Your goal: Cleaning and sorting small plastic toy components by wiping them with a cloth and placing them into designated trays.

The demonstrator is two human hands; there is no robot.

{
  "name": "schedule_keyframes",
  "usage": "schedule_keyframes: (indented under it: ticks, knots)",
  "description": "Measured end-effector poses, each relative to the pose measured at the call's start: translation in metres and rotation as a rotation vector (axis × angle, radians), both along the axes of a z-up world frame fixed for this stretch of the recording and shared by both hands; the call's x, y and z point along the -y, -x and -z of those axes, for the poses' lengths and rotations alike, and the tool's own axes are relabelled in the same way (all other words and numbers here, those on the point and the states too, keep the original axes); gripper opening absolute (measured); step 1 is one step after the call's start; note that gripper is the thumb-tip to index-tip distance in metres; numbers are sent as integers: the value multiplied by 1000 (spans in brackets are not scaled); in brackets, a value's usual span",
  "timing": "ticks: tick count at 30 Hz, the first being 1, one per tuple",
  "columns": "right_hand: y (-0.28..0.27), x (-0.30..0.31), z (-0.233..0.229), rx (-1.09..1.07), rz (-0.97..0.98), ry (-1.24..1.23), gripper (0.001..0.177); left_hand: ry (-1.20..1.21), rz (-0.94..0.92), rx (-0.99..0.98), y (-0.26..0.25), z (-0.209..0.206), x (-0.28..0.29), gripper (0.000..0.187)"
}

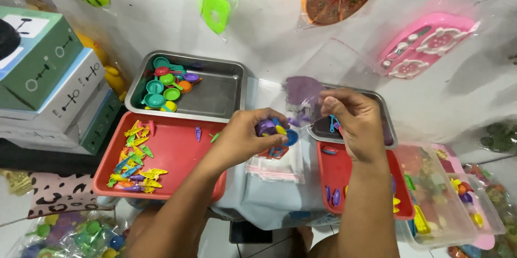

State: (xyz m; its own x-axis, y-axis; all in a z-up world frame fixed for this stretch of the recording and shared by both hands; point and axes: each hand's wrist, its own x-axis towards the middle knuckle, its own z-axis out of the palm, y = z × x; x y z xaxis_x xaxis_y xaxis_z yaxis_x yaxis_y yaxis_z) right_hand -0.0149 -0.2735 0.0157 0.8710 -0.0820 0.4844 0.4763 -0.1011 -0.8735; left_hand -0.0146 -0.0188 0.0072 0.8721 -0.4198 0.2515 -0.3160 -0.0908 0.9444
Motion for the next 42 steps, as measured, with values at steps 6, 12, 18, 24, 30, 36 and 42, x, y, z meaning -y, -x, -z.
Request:
schedule_keyframes:
  ticks: [6,12,18,24,30,36,42]
  knots:
    - [13,-29,-20,-111,-20,-20,34,95,-13,4,0,-1,1,36]
    - [12,-26,-9,17,145,158,9,160,-6,-34,2,0,3,42]
    - [11,-33,4,-194,162,172,17,58,-144,-12,6,6,16,48]
    - [21,-18,8,-172,68,121,8,84,-169,32,8,9,23,55]
    - [25,0,4,-216,-19,192,8,191,-77,-144,17,5,28,54]
    - [51,4,-29,-316,-56,318,9,151,-15,-79,30,-9,32,50]
    - [66,14,-33,-209,-144,321,9,184,-2,-121,50,-11,35,48]
